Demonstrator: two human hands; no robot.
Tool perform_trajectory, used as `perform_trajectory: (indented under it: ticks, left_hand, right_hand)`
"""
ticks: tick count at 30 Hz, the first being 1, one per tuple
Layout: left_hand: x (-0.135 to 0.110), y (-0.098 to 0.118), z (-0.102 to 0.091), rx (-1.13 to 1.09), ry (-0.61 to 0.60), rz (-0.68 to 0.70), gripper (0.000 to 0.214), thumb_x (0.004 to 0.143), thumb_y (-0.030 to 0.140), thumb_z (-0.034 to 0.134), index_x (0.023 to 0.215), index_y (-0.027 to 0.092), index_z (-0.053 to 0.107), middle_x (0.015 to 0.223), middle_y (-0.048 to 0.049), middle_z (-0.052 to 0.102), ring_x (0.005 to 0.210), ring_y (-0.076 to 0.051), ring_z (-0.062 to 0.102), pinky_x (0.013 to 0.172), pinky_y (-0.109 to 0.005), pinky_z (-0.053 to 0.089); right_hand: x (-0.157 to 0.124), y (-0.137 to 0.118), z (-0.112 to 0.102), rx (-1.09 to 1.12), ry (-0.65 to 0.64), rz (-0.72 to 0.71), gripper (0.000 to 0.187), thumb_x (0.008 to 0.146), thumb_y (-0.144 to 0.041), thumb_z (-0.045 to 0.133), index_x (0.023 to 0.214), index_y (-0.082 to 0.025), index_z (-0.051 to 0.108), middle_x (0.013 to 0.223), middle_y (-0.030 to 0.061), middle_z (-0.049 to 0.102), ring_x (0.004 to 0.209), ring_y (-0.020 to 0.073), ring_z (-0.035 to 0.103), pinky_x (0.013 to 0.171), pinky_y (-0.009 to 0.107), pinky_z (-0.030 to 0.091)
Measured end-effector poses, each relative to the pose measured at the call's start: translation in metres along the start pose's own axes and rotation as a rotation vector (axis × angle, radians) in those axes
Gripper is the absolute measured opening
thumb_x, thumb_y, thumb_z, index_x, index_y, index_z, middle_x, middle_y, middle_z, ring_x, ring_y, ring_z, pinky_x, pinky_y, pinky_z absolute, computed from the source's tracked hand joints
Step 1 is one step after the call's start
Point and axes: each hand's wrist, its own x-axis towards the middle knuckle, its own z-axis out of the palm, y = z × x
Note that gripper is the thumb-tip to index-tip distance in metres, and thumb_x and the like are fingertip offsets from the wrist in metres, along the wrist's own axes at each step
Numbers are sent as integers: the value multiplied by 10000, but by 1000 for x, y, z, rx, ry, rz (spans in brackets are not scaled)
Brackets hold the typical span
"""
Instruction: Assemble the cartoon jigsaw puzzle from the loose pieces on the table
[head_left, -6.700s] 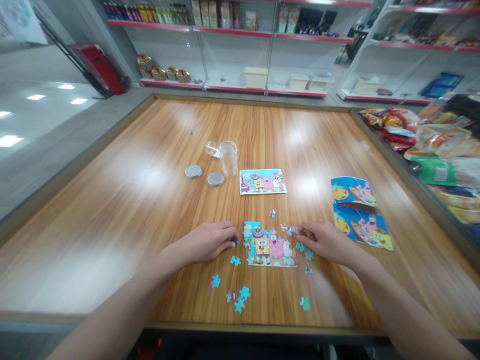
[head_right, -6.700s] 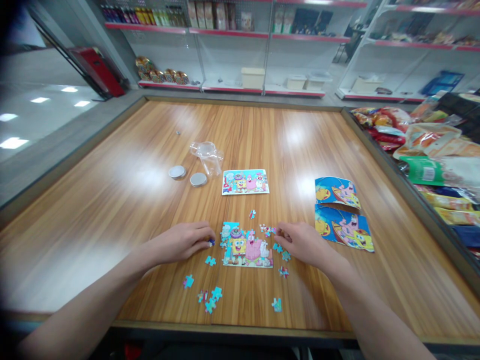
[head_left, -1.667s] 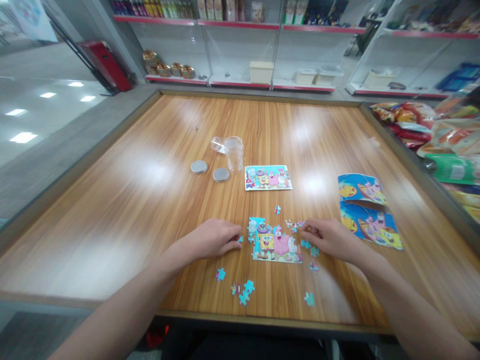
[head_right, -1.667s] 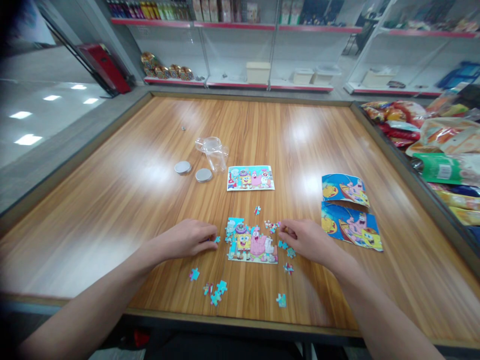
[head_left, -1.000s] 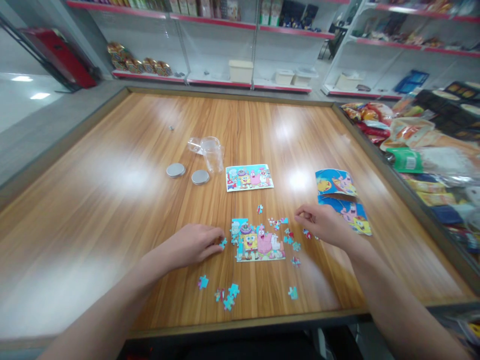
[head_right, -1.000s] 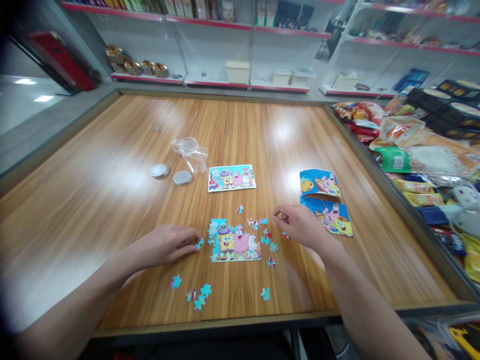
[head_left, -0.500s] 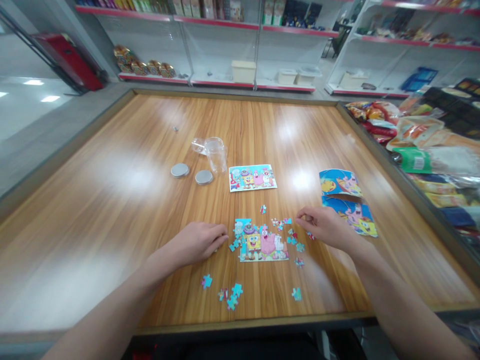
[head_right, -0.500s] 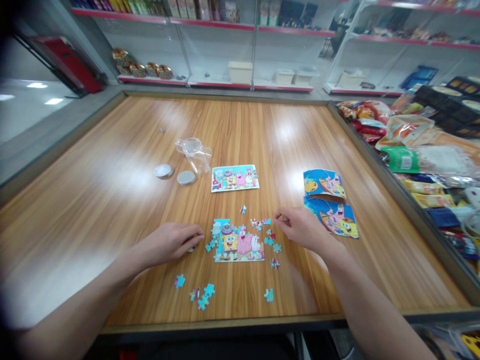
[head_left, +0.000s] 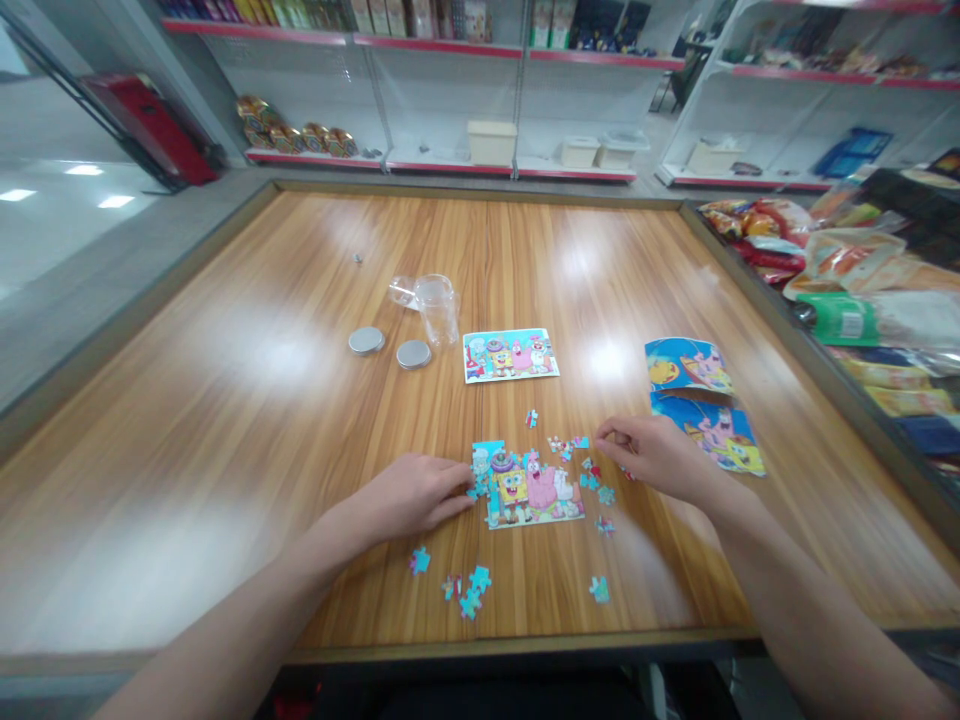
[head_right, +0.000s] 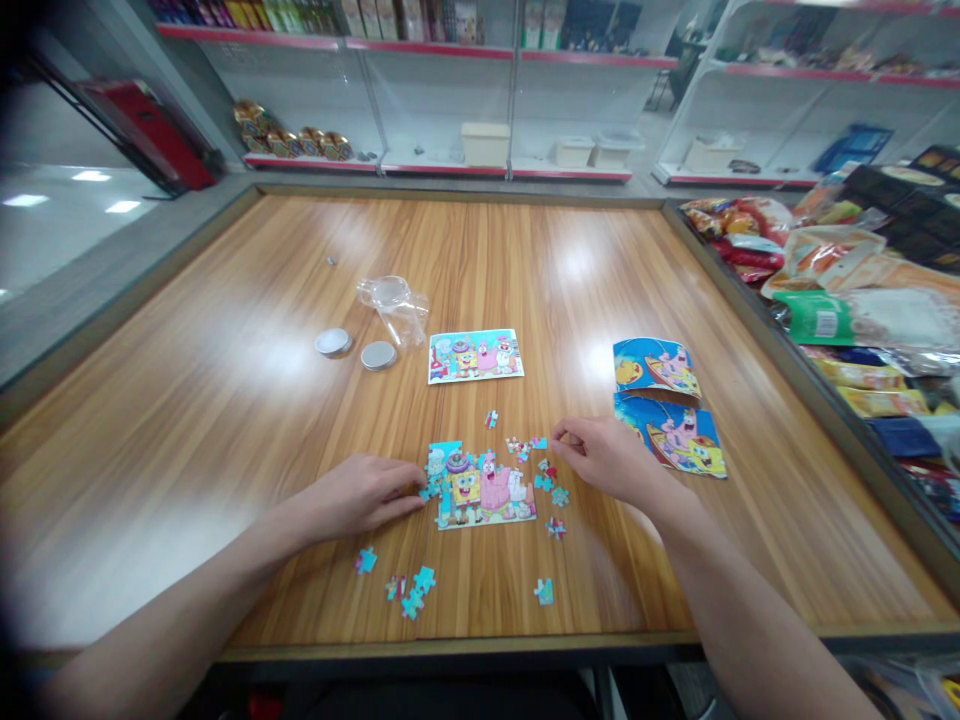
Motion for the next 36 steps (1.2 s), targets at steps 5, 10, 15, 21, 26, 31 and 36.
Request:
perform_trajectory:
  ticks: [5, 10, 15, 21, 26, 31, 36]
  left_hand:
    - [0, -1, -2, -4, 13, -8, 142, 1006, 279, 510, 960, 187, 608, 850, -22, 709, 715, -164, 675, 609, -260, 447]
    - [-1, -3, -2, 3, 31, -26, 164, 1012, 280, 495, 959, 188, 621, 836, -27, 713, 723, -174, 684, 611, -267, 454]
    - [-1, -2, -2, 5, 48, -28, 198, 1019, 306, 493, 1142, 188, 595, 949, -56, 727, 796, -192, 707, 658, -281, 496]
    - [2, 4, -3, 4, 37, 9, 229, 1040, 319, 462, 1161, 206, 620, 958, -49, 732, 849, -187, 715, 702, -271, 520]
    - [1, 2, -2, 22, 62, -11, 280, 1059, 331, 407, 1056, 188, 648, 912, -50, 724, 792, -177, 700, 680, -273, 509]
    - [-2, -1, -4, 57, 99, -87, 260, 1048, 279, 398, 993, 168, 626, 833, -48, 705, 727, -182, 681, 648, -288, 485]
    - [-1, 0, -11, 85, 95, -111, 233, 1009, 268, 469, 841, 172, 599, 749, -29, 679, 654, -163, 647, 573, -261, 423]
  right_hand:
    - [0, 2, 2, 0, -7, -1, 182, 955, -369, 560, 918, -226, 666, 624, -23, 632, 581, 145, 589, 569, 265, 369]
    - [1, 2, 2, -1, -8, 1, 185, 955, -370, 564, 914, -224, 670, 624, -23, 629, 574, 143, 577, 573, 266, 370]
    - [1, 0, 1, -1, -13, 4, 188, 949, -371, 569, 915, -223, 679, 623, -24, 630, 574, 139, 578, 570, 265, 373]
    - [1, 1, 2, 0, -20, 3, 200, 947, -385, 565, 923, -224, 682, 620, -21, 632, 570, 143, 579, 565, 268, 381]
    - [1, 2, 3, -2, -21, 2, 205, 957, -389, 556, 927, -226, 676, 627, -22, 625, 569, 140, 568, 566, 264, 382]
    - [0, 4, 4, -9, -23, -4, 222, 960, -408, 552, 932, -226, 677, 666, -8, 645, 600, 149, 584, 573, 261, 384]
    - [1, 5, 5, -11, -27, -5, 225, 963, -410, 549, 932, -228, 677, 666, -7, 648, 591, 147, 580, 571, 259, 383]
